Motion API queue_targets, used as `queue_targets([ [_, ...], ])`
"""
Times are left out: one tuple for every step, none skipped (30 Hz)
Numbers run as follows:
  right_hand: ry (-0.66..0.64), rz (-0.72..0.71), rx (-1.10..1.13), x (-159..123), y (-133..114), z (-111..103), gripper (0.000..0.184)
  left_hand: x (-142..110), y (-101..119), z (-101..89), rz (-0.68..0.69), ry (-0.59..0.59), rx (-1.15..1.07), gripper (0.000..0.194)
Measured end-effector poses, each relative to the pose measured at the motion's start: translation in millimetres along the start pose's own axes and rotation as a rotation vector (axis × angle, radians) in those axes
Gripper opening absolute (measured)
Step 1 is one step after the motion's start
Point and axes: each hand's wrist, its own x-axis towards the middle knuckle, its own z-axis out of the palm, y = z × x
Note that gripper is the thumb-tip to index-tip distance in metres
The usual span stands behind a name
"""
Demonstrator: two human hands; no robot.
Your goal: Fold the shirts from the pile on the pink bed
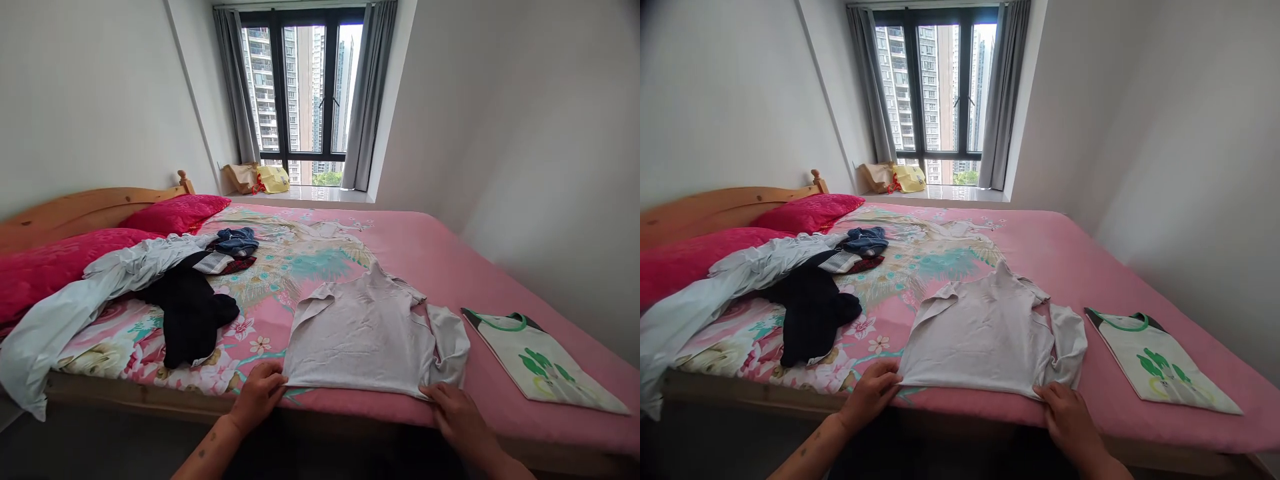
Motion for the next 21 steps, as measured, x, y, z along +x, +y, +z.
queue_targets([
  [-0.001,-0.005,-0.003,7,-4,-4,0.033,4,0,-3.5,0.027,-0.035,0.004,0.011],
  [0.004,-0.011,-0.002,17,-10,-9,0.03,9,0,-6.8,0.059,-0.077,0.004,0.011],
  [0.014,-0.016,0.004,28,-17,-14,0.025,14,0,-9.7,0.092,-0.119,-0.001,0.01],
  [0.027,-0.025,0.017,42,-25,-19,0.022,18,-1,-11.8,0.12,-0.155,-0.004,0.01],
  [0.041,-0.037,0.034,58,-35,-23,0.021,21,-2,-13.0,0.14,-0.182,-0.005,0.009],
  [0.052,-0.053,0.051,75,-46,-26,0.022,23,-3,-13.2,0.153,-0.197,0.0,0.009],
  [0.059,-0.077,0.064,94,-58,-27,0.023,24,-4,-12.4,0.16,-0.202,0.007,0.01],
  [0.062,-0.105,0.072,113,-69,-25,0.023,24,-6,-10.8,0.164,-0.2,0.016,0.01],
  [0.06,-0.134,0.074,134,-81,-22,0.023,23,-7,-8.7,0.166,-0.193,0.024,0.011],
  [0.056,-0.159,0.068,154,-92,-16,0.023,21,-8,-6.4,0.167,-0.186,0.031,0.012],
  [0.05,-0.176,0.048,174,-102,-9,0.022,19,-9,-4.2,0.168,-0.179,0.035,0.012],
  [0.038,-0.186,0.013,194,-111,-1,0.022,17,-10,-2.2,0.167,-0.171,0.038,0.011],
  [0.014,-0.189,-0.041,212,-118,9,0.023,16,-11,-0.7,0.164,-0.164,0.04,0.011],
  [-0.022,-0.182,-0.113,229,-125,19,0.024,14,-12,0.5,0.159,-0.157,0.039,0.01],
  [-0.067,-0.169,-0.189,245,-131,29,0.026,14,-13,1.4,0.155,-0.15,0.036,0.01],
  [-0.113,-0.153,-0.257,259,-136,39,0.029,13,-14,2.1,0.152,-0.144,0.032,0.009],
  [-0.151,-0.138,-0.309,271,-140,48,0.031,13,-15,2.7,0.149,-0.14,0.027,0.009],
  [-0.181,-0.126,-0.341,282,-143,56,0.033,12,-16,3.3,0.149,-0.138,0.024,0.009],
  [-0.201,-0.12,-0.355,291,-145,64,0.033,12,-17,4.0,0.149,-0.136,0.022,0.008],
  [-0.215,-0.116,-0.355,300,-147,71,0.033,11,-18,4.7,0.149,-0.133,0.022,0.008],
  [-0.226,-0.112,-0.348,308,-148,76,0.032,10,-20,5.7,0.15,-0.129,0.023,0.007],
])
